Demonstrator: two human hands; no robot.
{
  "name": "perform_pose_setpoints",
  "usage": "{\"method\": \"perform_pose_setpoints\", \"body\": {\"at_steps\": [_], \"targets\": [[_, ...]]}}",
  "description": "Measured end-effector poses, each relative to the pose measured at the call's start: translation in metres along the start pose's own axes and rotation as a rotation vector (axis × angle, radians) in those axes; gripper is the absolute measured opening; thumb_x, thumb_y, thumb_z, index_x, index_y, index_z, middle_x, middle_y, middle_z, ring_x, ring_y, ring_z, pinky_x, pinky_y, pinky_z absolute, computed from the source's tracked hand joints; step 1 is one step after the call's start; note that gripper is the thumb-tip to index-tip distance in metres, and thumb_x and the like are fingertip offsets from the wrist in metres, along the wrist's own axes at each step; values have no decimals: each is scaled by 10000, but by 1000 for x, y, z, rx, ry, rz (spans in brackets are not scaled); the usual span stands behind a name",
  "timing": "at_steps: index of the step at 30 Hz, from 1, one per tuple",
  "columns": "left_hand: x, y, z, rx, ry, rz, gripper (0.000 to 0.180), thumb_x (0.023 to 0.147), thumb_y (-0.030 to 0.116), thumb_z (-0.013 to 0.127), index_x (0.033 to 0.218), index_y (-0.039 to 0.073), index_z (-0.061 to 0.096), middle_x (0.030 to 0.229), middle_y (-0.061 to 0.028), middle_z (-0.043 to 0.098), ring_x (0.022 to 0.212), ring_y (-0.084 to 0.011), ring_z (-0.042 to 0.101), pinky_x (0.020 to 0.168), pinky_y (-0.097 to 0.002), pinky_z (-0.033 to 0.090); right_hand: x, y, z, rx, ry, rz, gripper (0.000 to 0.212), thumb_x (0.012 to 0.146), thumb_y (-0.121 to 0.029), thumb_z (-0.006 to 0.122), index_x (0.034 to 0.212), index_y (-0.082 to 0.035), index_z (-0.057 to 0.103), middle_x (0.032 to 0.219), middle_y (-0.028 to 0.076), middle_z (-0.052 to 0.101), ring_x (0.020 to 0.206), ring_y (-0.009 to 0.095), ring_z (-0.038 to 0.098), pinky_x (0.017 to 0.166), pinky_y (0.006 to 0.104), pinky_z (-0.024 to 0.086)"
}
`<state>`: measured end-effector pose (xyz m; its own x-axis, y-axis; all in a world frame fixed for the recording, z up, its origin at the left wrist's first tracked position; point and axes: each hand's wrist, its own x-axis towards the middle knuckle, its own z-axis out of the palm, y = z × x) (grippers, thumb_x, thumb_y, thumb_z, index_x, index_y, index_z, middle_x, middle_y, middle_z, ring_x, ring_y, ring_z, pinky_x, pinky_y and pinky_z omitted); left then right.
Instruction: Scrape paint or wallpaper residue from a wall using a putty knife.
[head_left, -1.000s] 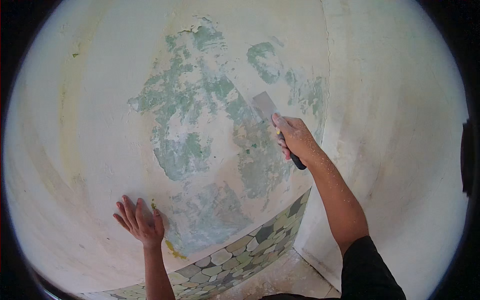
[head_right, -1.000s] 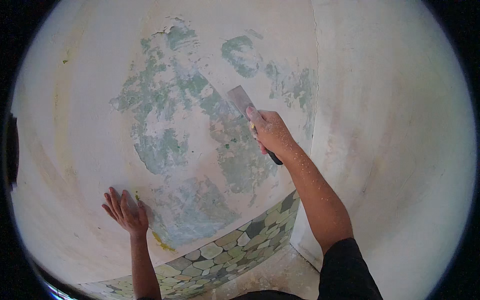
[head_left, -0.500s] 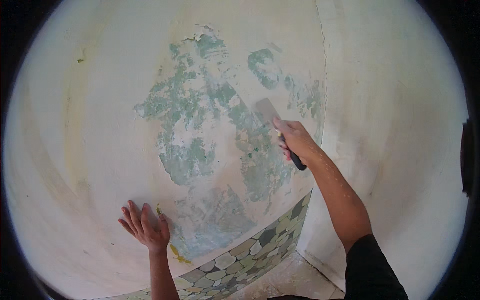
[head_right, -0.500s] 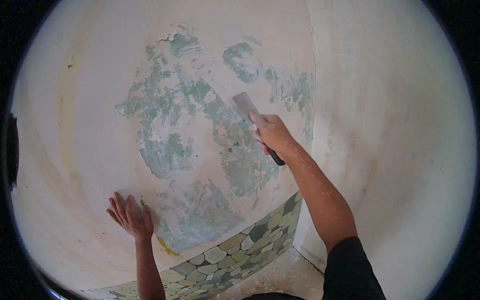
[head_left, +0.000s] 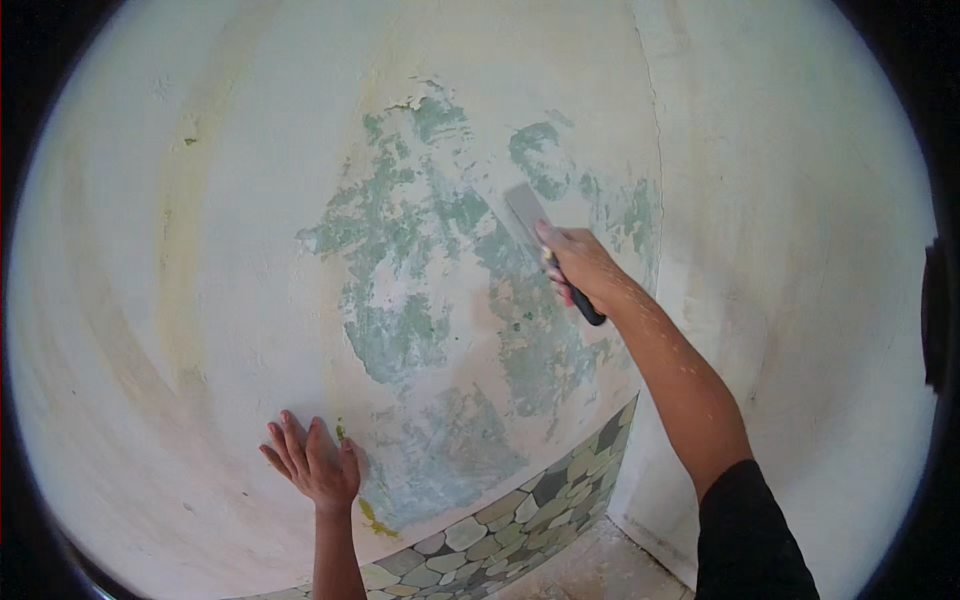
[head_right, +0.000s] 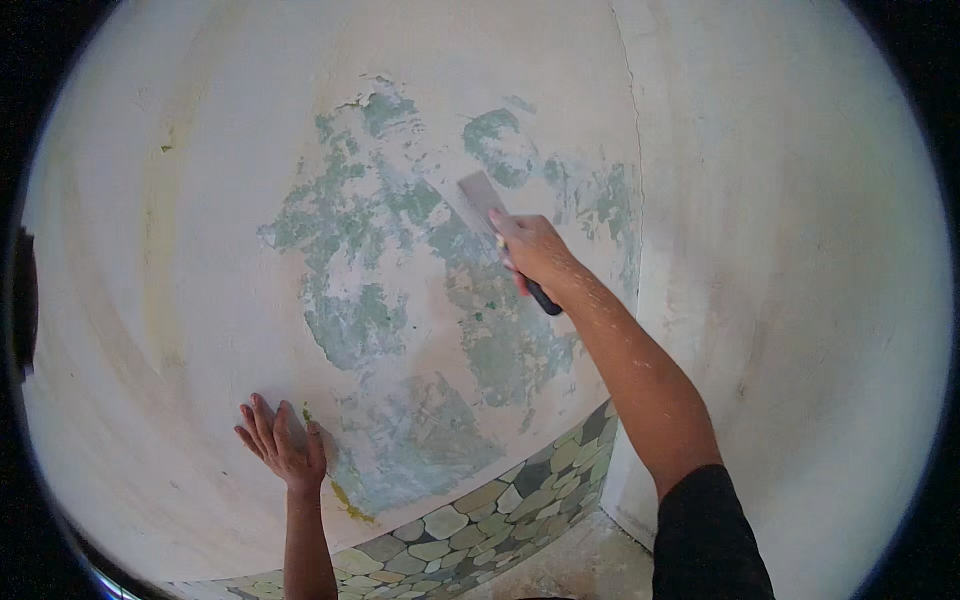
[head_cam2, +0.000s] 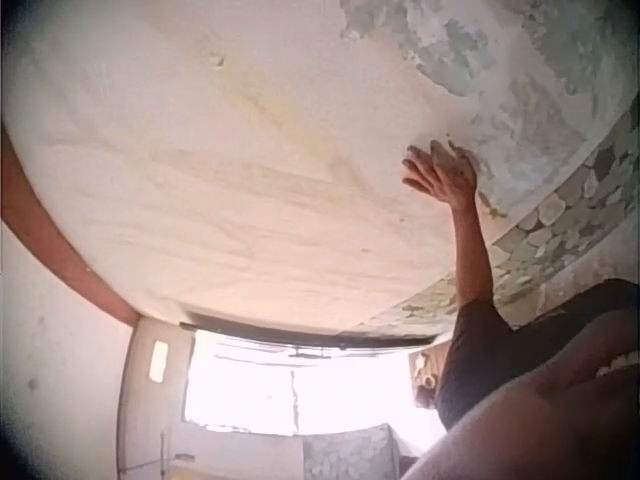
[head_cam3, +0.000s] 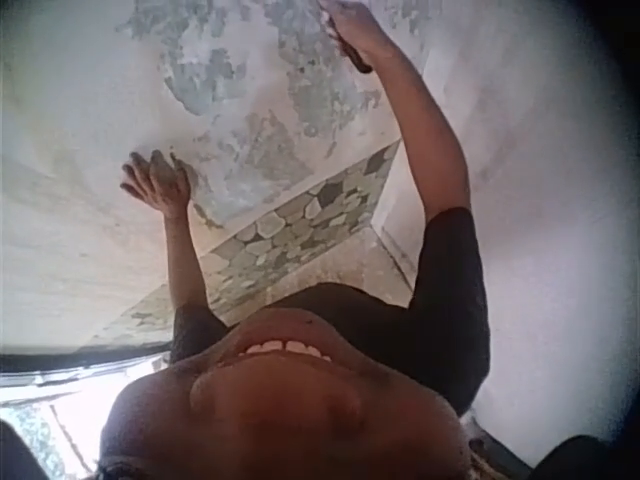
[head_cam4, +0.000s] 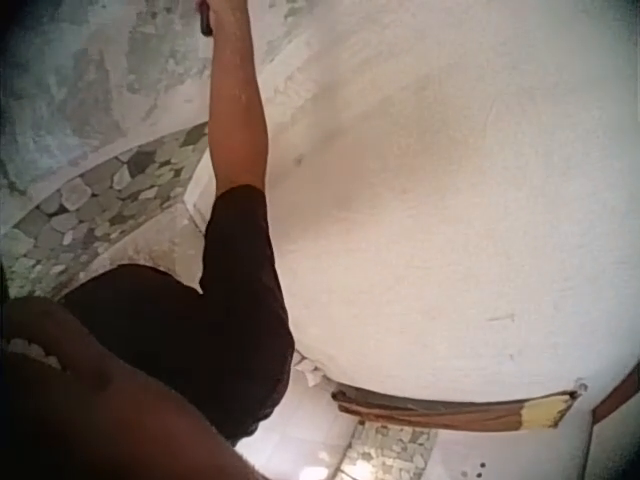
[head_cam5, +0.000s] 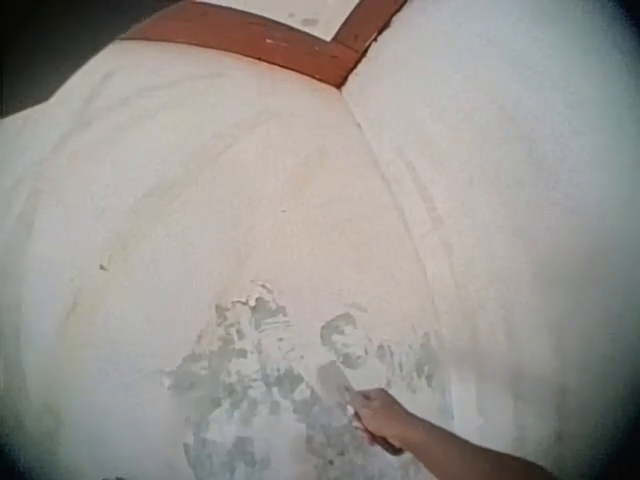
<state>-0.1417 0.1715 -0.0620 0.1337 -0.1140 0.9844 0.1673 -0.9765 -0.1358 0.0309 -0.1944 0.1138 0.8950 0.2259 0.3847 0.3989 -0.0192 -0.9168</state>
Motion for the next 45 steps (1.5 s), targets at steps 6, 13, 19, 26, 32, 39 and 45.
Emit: {"method": "perform_pose_setpoints", "body": {"at_steps": [6,13,19,26,32,39,45], "targets": [[-6,-5,-2,12,-22,-32,423,855,291,580,1217,72,575,1460,-232,391,1402,-427,270,1144,-586,65,1,-40,30,21,-64,-91,474,962,-509,490,747,-87,470,550,-18,426,400,93,419,374,271,381],[-3,-7,-3,-18,-27,-7,402,858,297,581,1185,63,589,1460,-235,386,1405,-433,254,1139,-597,58,7,-70,53,-6,-78,-92,456,964,-498,492,766,-88,471,568,-13,436,394,99,415,366,283,381],[-7,-8,-21,-27,-60,-36,375,821,297,597,1137,98,628,1443,-225,417,1405,-434,256,1140,-597,49,27,-118,79,34,-98,-234,456,964,-491,492,764,-82,473,568,-5,446,392,118,419,359,298,386],[-7,-8,-9,-95,-52,-11,344,824,294,578,1111,118,647,1434,-202,439,1397,-432,278,1145,-594,41,37,-157,86,-51,68,-225,452,968,-479,493,764,-77,461,569,-5,444,399,116,423,360,305,389],[-7,-11,-7,-138,-41,-10,317,823,288,576,1081,124,662,1423,-193,458,1399,-431,277,1145,-593,34,0,-131,51,-89,2,-100,430,950,-502,522,809,-104,440,571,-17,431,404,99,419,380,288,388],[-7,-14,-10,-172,-60,18,294,832,275,577,1066,111,649,1432,-191,445,1408,-421,261,1146,-589,35,20,-130,41,-169,71,15,419,951,-506,516,823,-116,432,575,-20,422,411,97,407,393,286,394],[-8,-14,-11,-207,-70,19,281,817,238,576,1057,113,652,1422,-178,462,1399,-428,278,1144,-595,32,27,-143,49,-135,81,-28,425,964,-515,480,807,-122,432,583,-23,422,415,97,395,405,290,390]]}}
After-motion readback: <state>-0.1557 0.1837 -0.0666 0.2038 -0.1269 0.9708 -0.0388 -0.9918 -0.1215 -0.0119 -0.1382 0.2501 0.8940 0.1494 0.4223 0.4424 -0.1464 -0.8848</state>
